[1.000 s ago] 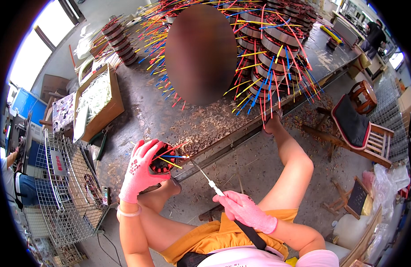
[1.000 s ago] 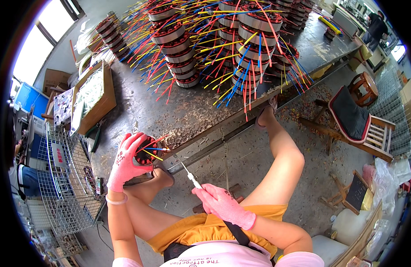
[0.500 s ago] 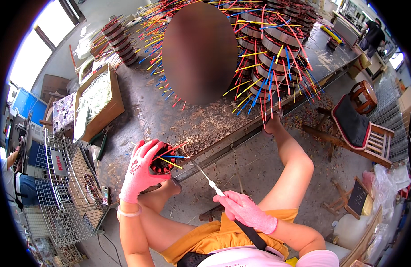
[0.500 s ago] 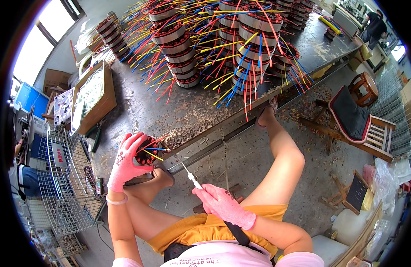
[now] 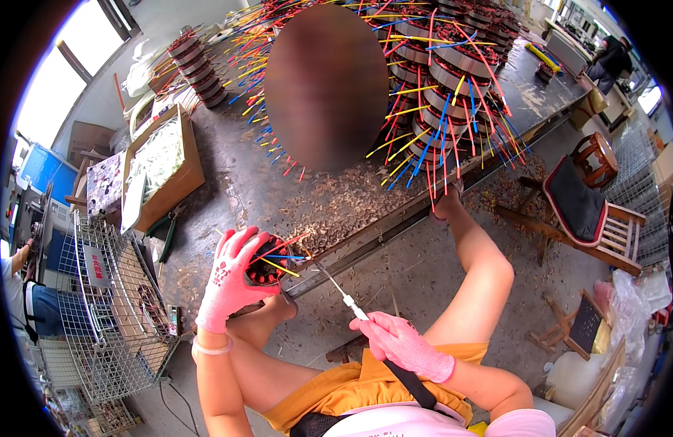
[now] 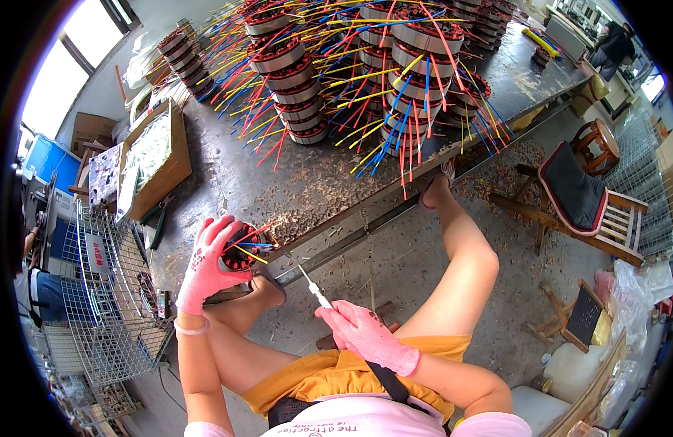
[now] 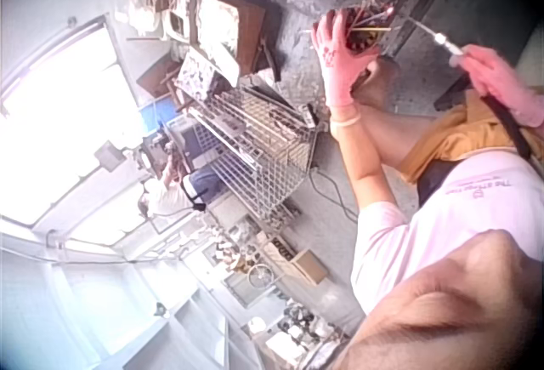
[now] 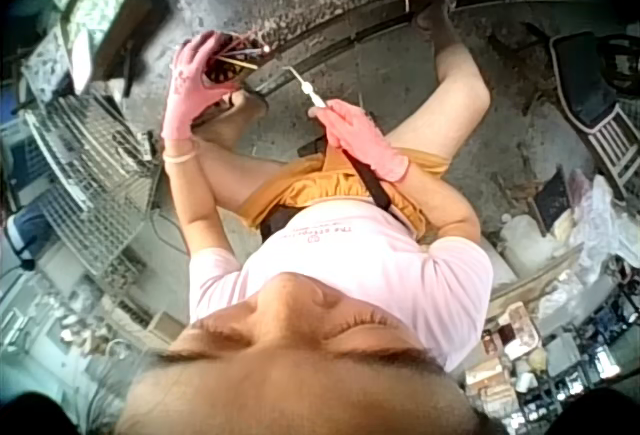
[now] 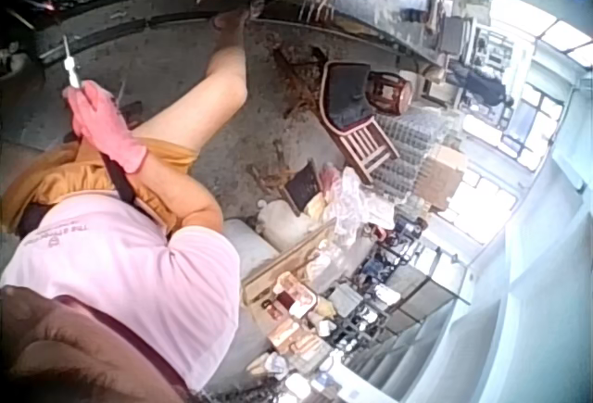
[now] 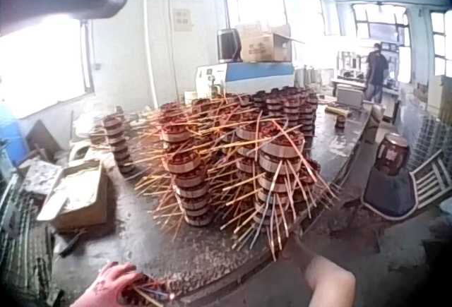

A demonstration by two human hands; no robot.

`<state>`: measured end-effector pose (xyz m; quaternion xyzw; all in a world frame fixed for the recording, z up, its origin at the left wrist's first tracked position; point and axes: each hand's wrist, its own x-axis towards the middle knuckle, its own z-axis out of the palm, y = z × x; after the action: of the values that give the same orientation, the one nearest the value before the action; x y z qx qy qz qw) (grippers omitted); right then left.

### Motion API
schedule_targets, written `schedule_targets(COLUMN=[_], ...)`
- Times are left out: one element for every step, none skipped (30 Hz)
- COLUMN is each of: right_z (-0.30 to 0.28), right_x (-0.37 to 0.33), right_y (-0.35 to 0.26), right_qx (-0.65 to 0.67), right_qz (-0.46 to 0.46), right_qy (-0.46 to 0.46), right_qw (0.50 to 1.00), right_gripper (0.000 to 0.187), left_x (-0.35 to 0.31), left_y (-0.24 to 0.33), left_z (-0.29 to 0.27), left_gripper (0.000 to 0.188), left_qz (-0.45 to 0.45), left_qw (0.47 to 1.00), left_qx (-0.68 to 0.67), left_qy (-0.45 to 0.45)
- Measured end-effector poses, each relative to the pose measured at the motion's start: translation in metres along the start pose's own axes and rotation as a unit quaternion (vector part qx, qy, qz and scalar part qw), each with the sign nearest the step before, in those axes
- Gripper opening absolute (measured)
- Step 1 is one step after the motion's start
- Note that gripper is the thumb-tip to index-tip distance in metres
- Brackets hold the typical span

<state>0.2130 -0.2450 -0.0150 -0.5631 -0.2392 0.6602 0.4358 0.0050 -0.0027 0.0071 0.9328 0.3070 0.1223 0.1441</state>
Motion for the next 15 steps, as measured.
schedule_targets(right_z=[0.000,-0.001,-0.001,-0.002,-0.003,0.000,0.003,0.006,0.005,0.004,0.003,0.002,0.001,0.001,0.001], right_x=[0.000,-0.001,-0.001,-0.003,-0.006,0.000,0.006,0.012,0.009,0.007,0.006,0.005,0.005,0.005,0.005], right_y=[0.000,0.000,0.000,0.000,0.000,0.000,0.001,0.003,0.003,0.004,0.004,0.004,0.004,0.003,0.003], right_qx=[0.006,0.012,0.015,0.018,0.022,0.024,0.026,0.029,0.035,0.042,0.048,0.047,0.046,0.045,0.045], right_qz=[0.000,0.000,0.000,-0.001,-0.002,0.002,0.008,0.014,0.017,0.020,0.024,0.021,0.019,0.017,0.018], right_qy=[0.001,0.006,0.008,0.015,0.025,0.008,-0.008,-0.024,-0.013,-0.005,0.002,0.005,0.006,0.006,0.007], right_qw=[1.000,1.000,1.000,1.000,0.999,1.000,1.000,0.999,0.999,0.999,0.999,0.999,0.999,0.999,0.999], right_gripper=[0.029,0.029,0.029,0.029,0.029,0.029,0.029,0.029,0.030,0.030,0.030,0.030,0.030,0.031,0.031], left_x=[0.000,0.001,0.002,0.004,0.009,0.000,-0.007,-0.016,-0.012,-0.009,-0.007,-0.004,-0.002,-0.001,0.000], left_y=[0.001,0.000,-0.004,-0.007,-0.008,-0.014,-0.018,-0.020,-0.016,-0.012,-0.008,-0.009,-0.011,-0.012,-0.013], left_z=[-0.002,-0.001,0.001,0.003,0.005,-0.001,-0.006,-0.010,-0.006,-0.003,-0.002,-0.001,-0.002,-0.002,-0.001], left_gripper=[0.090,0.090,0.089,0.089,0.089,0.089,0.089,0.089,0.089,0.090,0.092,0.093,0.093,0.094,0.094], left_qz=[-0.002,0.008,0.015,0.026,0.047,0.046,0.046,0.031,0.039,0.046,0.039,0.046,0.052,0.058,0.056], left_qw=[1.000,1.000,1.000,1.000,0.999,0.999,0.999,0.999,0.999,0.999,0.999,0.999,0.998,0.998,0.998], left_qx=[0.008,0.004,0.001,-0.004,-0.012,-0.006,-0.002,0.011,0.008,0.006,0.024,0.022,0.022,0.022,0.015], left_qy=[0.006,-0.001,-0.009,-0.017,-0.020,-0.021,-0.023,-0.015,-0.007,0.002,0.001,-0.007,-0.015,-0.023,-0.018])
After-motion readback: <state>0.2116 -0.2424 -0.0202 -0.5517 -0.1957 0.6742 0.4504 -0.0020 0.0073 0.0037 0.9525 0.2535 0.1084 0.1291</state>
